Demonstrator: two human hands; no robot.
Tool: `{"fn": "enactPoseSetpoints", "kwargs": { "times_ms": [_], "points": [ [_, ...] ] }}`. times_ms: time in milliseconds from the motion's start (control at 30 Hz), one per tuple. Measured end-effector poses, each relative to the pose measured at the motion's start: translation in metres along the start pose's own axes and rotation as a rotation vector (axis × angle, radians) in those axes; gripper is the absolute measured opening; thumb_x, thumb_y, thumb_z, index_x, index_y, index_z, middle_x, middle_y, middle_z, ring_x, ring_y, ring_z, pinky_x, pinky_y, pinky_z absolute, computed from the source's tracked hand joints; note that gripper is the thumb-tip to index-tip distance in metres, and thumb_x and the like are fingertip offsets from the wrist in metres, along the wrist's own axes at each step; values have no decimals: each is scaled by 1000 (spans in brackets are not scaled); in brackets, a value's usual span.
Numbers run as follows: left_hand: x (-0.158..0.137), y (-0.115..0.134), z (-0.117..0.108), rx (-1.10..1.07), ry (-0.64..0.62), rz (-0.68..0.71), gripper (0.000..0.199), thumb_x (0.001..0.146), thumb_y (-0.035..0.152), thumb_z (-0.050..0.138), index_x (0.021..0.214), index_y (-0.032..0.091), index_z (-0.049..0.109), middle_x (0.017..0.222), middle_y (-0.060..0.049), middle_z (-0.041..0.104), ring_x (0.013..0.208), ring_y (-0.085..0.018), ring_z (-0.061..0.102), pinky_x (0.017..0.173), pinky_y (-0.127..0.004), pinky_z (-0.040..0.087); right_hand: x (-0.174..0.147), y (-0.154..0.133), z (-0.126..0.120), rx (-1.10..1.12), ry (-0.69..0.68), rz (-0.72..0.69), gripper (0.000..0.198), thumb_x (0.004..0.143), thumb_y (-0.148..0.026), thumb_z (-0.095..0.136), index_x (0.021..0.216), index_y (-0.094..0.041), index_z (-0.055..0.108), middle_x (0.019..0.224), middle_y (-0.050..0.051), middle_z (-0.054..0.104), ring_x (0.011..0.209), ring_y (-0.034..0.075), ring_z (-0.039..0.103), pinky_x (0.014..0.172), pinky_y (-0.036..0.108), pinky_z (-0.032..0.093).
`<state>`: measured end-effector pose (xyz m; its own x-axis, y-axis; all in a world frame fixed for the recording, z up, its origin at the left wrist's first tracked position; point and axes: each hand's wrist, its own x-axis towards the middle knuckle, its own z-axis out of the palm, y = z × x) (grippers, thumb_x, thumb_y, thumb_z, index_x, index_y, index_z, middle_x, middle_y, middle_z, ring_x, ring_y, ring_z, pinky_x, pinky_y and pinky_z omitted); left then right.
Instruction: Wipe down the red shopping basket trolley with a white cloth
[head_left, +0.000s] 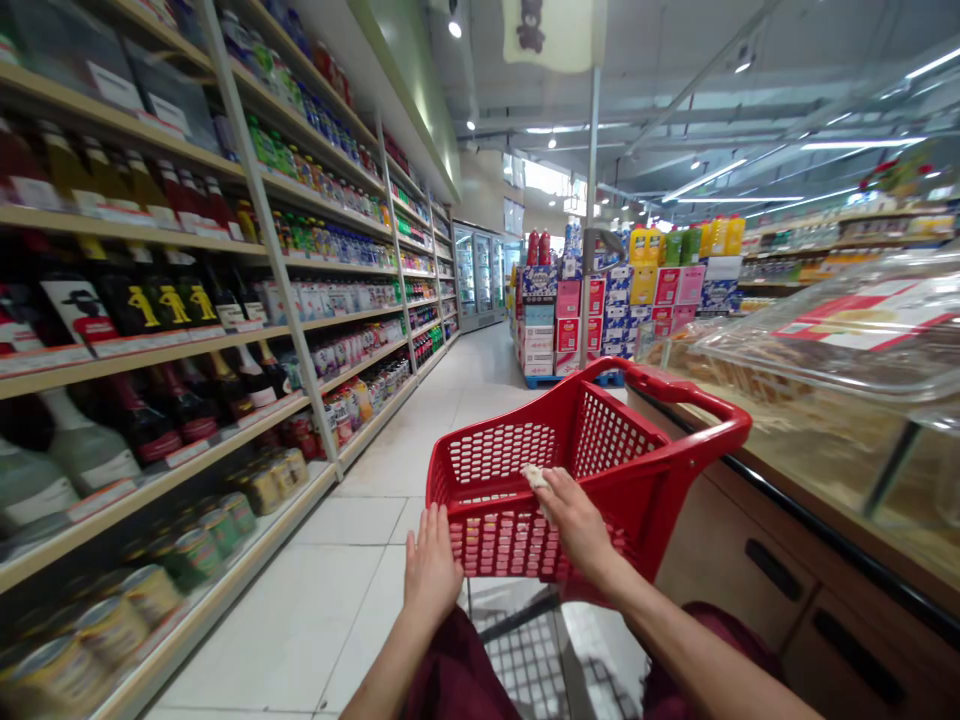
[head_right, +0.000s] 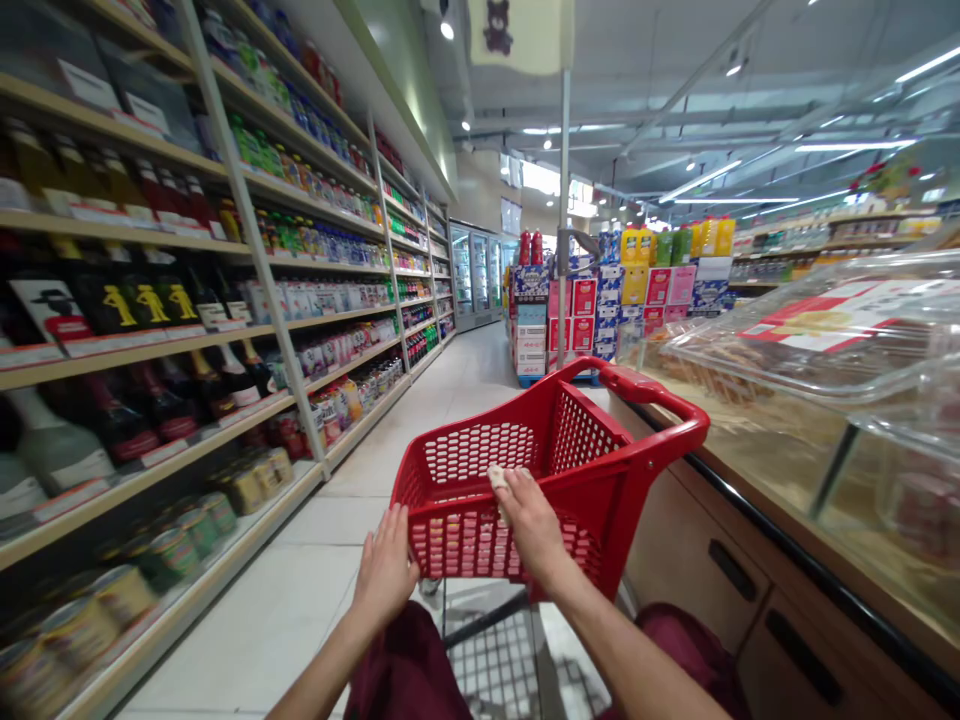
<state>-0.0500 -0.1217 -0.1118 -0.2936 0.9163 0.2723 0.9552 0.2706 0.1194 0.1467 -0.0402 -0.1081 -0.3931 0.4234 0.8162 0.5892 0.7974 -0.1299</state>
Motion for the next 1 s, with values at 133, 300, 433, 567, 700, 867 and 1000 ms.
{"fn": "enactPoseSetpoints", "kwargs": {
  "times_ms": [133,300,433,567,700,867,1000],
  "points": [
    [-3,-7,6,-39,7,34,68,64,8,39,131,5,23,139,-15,24,129,-22,18,103,-38,25,-1,-29,24,58,-78,-140,25,87,-20,41,105,-20,59,118,10,54,116,21,43,94,43,40],
    [-9,-29,2,-18,-102,31,67,65,8,38,130,4,24,140,-14,22,130,-20,17,104,-38,21,22,-57,43,77,-80,-133,25,85,-17,43,106,-18,57,120,12,52,117,21,41,97,44,37],
    [-13,-42,6,-6,-218,-37,66,65,9,38,130,6,25,141,-13,22,130,-21,17,104,-39,21,10,-66,64,85,-131,-203,24,85,-16,42,102,-18,59,120,11,52,118,21,41,96,43,38],
    [-13,-49,9,-11,-161,-30,65,66,9,38,130,7,26,140,-13,24,129,-19,19,104,-39,21,-22,-75,76,96,-201,-313,21,86,-21,42,91,-18,62,107,8,62,107,20,52,87,37,46],
    [-4,-49,1,-60,-7,-10,63,67,9,37,129,8,27,139,-14,28,129,-20,20,103,-41,23,-11,-62,54,103,-119,-290,24,88,-20,38,99,-18,60,115,8,57,116,21,43,94,42,40],
    [14,-22,-12,-95,26,72,65,66,8,37,129,7,26,139,-13,27,129,-19,20,104,-40,22,-7,-30,39,38,-162,-286,23,87,-19,39,94,-17,62,109,9,60,113,20,46,94,40,40],
    [26,1,-8,-86,-13,185,66,64,6,36,130,6,26,140,-11,26,129,-20,20,105,-41,20,-27,-10,34,-44,-274,-240,20,85,-21,45,91,-19,63,102,6,63,106,20,52,92,35,42]
  ]
}}
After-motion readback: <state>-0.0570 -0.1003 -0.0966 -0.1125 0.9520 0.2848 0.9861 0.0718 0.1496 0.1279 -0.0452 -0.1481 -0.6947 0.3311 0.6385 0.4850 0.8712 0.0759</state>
